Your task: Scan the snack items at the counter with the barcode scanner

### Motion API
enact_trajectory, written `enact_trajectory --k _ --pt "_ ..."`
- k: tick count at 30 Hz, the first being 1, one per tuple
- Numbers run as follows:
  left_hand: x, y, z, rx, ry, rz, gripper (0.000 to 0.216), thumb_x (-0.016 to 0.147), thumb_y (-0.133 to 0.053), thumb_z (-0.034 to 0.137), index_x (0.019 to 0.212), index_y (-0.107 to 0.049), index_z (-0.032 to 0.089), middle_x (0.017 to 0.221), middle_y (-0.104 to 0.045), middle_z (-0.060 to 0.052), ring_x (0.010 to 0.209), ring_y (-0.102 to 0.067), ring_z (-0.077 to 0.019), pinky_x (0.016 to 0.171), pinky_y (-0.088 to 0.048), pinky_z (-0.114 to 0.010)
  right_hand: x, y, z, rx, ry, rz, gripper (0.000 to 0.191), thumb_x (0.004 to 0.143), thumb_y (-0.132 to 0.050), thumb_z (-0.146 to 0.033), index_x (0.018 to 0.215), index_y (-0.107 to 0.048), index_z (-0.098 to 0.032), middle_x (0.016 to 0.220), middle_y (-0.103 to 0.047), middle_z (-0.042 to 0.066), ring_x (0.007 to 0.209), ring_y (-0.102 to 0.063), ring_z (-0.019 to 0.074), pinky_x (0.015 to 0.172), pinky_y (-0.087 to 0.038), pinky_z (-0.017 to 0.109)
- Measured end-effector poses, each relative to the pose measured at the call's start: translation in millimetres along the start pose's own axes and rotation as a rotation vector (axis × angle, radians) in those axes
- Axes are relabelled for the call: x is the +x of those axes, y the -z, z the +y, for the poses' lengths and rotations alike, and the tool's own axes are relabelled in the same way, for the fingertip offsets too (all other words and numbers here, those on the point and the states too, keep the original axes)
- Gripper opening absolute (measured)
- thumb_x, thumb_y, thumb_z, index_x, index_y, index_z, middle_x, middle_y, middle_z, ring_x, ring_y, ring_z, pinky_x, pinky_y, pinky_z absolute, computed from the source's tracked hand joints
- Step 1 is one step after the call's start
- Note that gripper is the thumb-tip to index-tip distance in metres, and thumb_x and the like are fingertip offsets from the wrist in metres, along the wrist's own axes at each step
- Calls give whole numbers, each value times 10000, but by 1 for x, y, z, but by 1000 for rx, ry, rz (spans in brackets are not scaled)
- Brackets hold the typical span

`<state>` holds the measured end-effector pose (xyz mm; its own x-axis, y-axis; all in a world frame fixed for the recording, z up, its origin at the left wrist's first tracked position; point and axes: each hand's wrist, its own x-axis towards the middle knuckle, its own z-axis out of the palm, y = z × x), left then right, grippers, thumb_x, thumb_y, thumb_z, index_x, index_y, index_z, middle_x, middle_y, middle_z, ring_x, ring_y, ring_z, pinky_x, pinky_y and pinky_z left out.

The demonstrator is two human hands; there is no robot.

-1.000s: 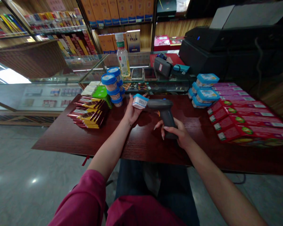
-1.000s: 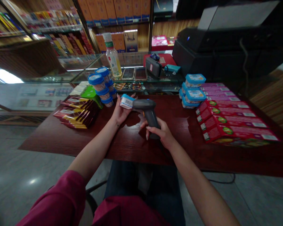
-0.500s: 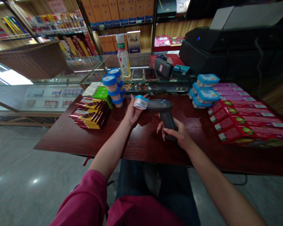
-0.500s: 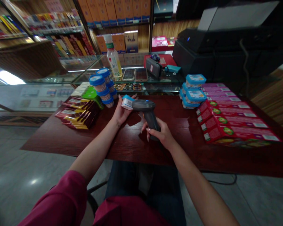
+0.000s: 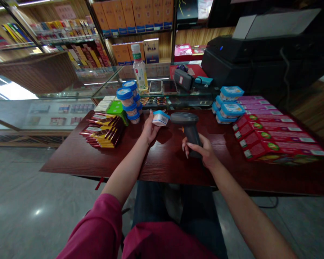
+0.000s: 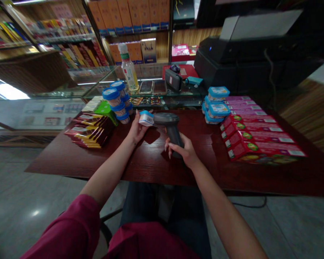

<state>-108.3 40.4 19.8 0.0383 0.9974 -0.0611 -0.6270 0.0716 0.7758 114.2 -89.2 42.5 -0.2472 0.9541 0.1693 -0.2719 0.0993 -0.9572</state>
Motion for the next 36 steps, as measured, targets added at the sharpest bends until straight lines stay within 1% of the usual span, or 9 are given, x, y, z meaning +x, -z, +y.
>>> enact_trajectory --k 4,8,12,17,21,24,28,33,36 --pt "-12 -2 -6 173 -147 6 465 713 -935 546 874 -707 174 768 -710 28 688 -660 -106 691 -542 -205 -12 14 0 -48 47 122 240 873 -789 -346 990 -638 -201 862 -717 18 575 -623 131 550 -546 297" --pt "-21 -30 -22 450 -283 -29 407 681 -949 507 803 -733 184 753 -699 25 707 -627 -124 694 -489 -219 -42 39 0 -148 49 264 278 878 -798 -399 997 -642 -202 865 -718 15 566 -629 133 548 -551 301" --pt "-20 -95 -46 633 -425 -90 255 750 -911 408 817 -761 213 821 -721 4 820 -638 -175 801 -470 -260 -78 66 3 -270 77 370 293 878 -808 -423 1038 -666 -223 881 -719 26 573 -635 161 555 -563 335" --pt "3 -196 -77 582 -508 -139 247 732 -930 355 805 -722 244 910 -705 -22 1041 -625 -261 991 -457 -320 -105 87 12 -265 107 450 241 880 -811 -410 1056 -688 -301 903 -718 47 587 -620 213 548 -550 392" --pt "31 -242 -102 595 -565 -210 295 724 -938 349 819 -675 255 1022 -682 -66 1215 -561 -325 1115 -417 -399 -112 89 8 -104 69 514 227 892 -775 -465 1010 -659 -309 883 -689 40 586 -607 214 550 -551 408" --pt "44 -250 -116 735 -659 -208 289 752 -927 348 829 -666 253 1049 -663 -87 1249 -546 -334 1148 -391 -425 -114 85 0 -9 80 506 223 890 -759 -483 977 -643 -313 884 -668 35 618 -609 213 574 -556 411" --pt "43 -250 -121 892 -752 -233 254 794 -900 350 864 -678 248 1101 -669 -108 1288 -529 -332 1184 -362 -434 -115 81 -5 34 68 449 239 879 -777 -459 1024 -649 -317 889 -657 36 618 -585 209 570 -548 407" --pt "32 -244 -111 995 -707 -506 92 927 -732 291 1006 -736 244 1264 -699 -122 1389 -507 -315 1269 -298 -452 -115 81 -6 82 107 506 221 885 -760 -475 955 -651 -296 881 -664 47 606 -561 198 536 -529 375" --pt "31 -234 -102 951 -620 -674 224 917 -695 215 1132 -755 235 1360 -700 -115 1443 -509 -298 1312 -253 -473 -115 81 -4 116 157 525 195 909 -741 -433 963 -648 -271 867 -653 33 618 -571 180 544 -524 340"
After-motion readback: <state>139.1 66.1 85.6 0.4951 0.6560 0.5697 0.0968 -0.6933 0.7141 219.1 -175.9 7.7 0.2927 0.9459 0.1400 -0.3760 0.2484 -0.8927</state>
